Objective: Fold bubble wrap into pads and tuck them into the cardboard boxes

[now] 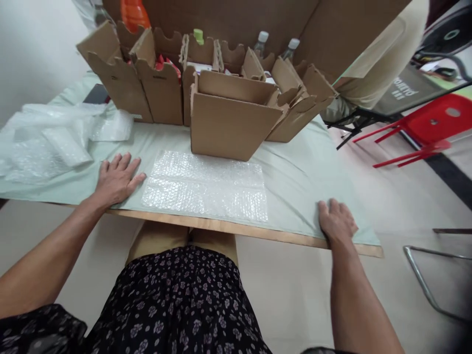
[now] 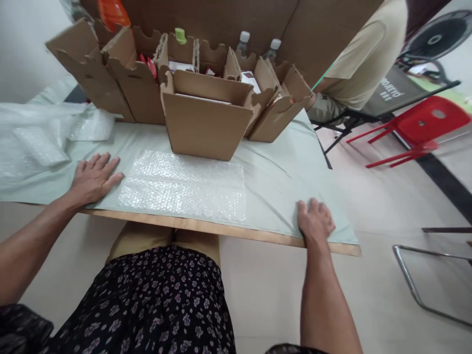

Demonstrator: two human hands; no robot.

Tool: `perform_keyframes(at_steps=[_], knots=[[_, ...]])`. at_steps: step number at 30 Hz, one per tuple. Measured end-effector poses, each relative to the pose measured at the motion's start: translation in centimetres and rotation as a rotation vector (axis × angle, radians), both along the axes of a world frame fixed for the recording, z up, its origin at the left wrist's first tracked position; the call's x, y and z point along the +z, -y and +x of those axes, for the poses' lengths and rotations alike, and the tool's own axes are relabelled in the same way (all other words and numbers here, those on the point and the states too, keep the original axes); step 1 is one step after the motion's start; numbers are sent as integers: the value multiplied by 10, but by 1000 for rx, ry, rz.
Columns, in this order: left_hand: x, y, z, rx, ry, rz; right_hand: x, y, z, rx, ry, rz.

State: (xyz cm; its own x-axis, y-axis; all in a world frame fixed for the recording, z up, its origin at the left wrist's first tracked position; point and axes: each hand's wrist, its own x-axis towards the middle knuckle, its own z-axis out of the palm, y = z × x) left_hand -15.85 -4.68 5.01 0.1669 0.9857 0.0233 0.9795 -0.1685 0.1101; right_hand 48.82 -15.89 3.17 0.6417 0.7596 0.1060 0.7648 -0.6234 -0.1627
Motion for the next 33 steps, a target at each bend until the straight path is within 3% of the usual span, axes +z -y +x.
perform_keyframes(at_steps=[5, 11, 14, 16, 19, 22, 25, 28, 33], knots=[[4, 36, -8, 72, -76, -20, 6, 32, 4, -71, -19, 14], [3, 86, -32, 97, -31, -13, 10, 51, -2, -116, 2, 73], [10, 97, -33, 102, 1, -6, 18, 54, -18, -93, 57, 141], [18, 92, -16, 78, 38, 58, 28, 45, -50, 30, 90, 236], [29, 66, 42, -63, 122, 131, 41, 11, -132, 412, 81, 353], [30, 38, 114, -228, 144, 93, 44, -32, -226, 760, 8, 238], [19, 26, 149, -344, 102, 1, 35, -55, -280, 886, -50, 82], [6, 36, 130, -321, 54, -35, 21, -46, -277, 890, -33, 14], [-2, 72, 68, -199, 60, 23, 7, -3, -217, 843, 3, 19]])
